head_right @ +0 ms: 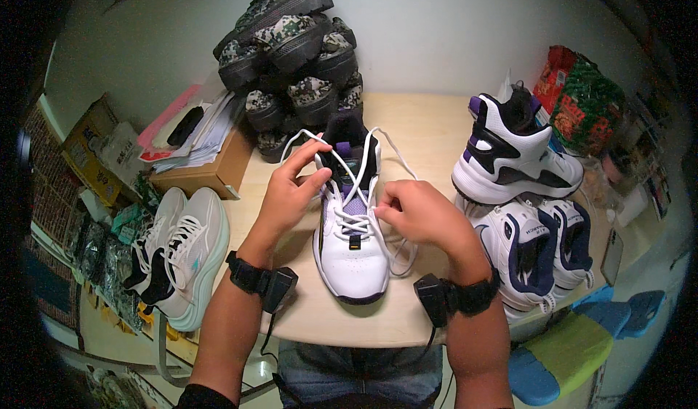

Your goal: The person laces a white sneaker by hand, threading white laces through the eyelets while the shoe sits on a table.

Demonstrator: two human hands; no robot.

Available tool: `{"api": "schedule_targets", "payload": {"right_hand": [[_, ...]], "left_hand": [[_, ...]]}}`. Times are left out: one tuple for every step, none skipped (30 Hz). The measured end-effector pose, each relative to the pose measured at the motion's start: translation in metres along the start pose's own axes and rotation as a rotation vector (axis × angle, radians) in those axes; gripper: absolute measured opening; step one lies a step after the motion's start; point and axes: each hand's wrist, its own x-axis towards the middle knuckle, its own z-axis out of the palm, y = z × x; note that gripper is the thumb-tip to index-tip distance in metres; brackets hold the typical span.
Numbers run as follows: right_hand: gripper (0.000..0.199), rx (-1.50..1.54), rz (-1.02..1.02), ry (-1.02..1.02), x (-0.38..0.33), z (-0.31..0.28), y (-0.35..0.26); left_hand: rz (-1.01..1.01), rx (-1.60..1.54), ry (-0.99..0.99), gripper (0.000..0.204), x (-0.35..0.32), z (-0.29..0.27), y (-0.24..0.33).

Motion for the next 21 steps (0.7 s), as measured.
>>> {"api": "schedule_targets", "payload": {"right_hand": [[0.023,0.001,0.0,-0.001,0.0,0.001,0.003],[0.022,-0.166,0.019,-0.076,-0.001,0.001,0.008],[0.022,-0.332,0.038,-0.151,-0.002,0.002,0.013],[0.022,-0.333,0.039,-0.149,-0.002,0.002,0.018],[0.022,-0.338,0.057,-0.2,-0.001,0.003,0.021],[0.023,-0.343,0.076,-0.251,-0.001,0.003,0.021],[0.023,-0.343,0.078,-0.25,-0.003,0.0,0.019],[0.023,-0.251,0.066,-0.169,-0.004,-0.004,0.009],[0.022,-0.159,0.054,-0.089,-0.005,-0.007,0.002],[0.022,-0.158,0.053,-0.09,-0.004,-0.006,-0.001],[0.02,-0.043,0.023,-0.061,-0.004,-0.006,-0.004],[0.019,0.073,-0.008,-0.033,-0.004,-0.006,-0.006],[0.016,0.053,-0.035,-0.028,-0.004,-0.005,-0.006],[0.016,0.054,-0.033,-0.028,-0.004,-0.005,-0.005],[0.015,-0.011,-0.023,-0.046,-0.003,-0.004,-0.004],[0.016,-0.076,-0.013,-0.065,-0.003,-0.004,-0.003],[0.016,-0.076,-0.012,-0.065,-0.002,-0.003,-0.001],[0.017,-0.08,-0.021,-0.058,-0.001,-0.001,0.0],[0.019,-0.085,-0.03,-0.05,-0.001,-0.001,0.001],[0.019,-0.085,-0.031,-0.05,-0.001,-0.001,-0.001],[0.017,0.015,-0.031,-0.009,-0.001,-0.001,-0.003]], "left_hand": [[-0.004,0.007,-0.001,0.036,0.0,0.0,-0.001],[-0.006,0.012,-0.003,0.036,0.0,0.0,-0.001],[-0.004,0.012,-0.005,0.036,0.0,0.001,-0.001],[0.005,0.018,0.007,0.037,0.001,0.001,0.0],[0.012,0.025,0.018,0.037,0.001,0.002,-0.001],[0.013,0.024,0.016,0.037,0.001,0.002,-0.002],[0.006,0.02,0.018,0.037,0.001,0.001,-0.004],[-0.002,0.019,0.022,0.037,0.0,0.0,-0.005],[0.011,0.026,0.023,0.037,0.0,0.0,-0.004],[0.01,0.028,0.023,0.037,0.0,0.0,-0.005],[0.008,0.018,0.02,0.037,0.0,0.0,-0.005],[0.006,0.009,0.017,0.037,0.0,0.0,-0.005],[0.006,0.01,0.018,0.037,0.0,0.0,-0.005],[0.01,0.005,0.018,0.037,0.0,0.001,-0.005],[0.015,0.001,0.018,0.037,0.0,0.001,-0.005],[0.014,0.0,0.016,0.037,0.001,0.002,-0.006],[0.024,0.007,0.019,0.037,0.001,0.001,-0.007],[0.034,0.014,0.021,0.037,0.001,0.001,-0.007],[0.033,0.013,0.021,0.037,0.001,0.001,-0.008],[0.032,0.019,0.022,0.037,0.001,0.001,-0.008],[0.031,0.024,0.023,0.037,0.001,0.001,-0.008]]}}
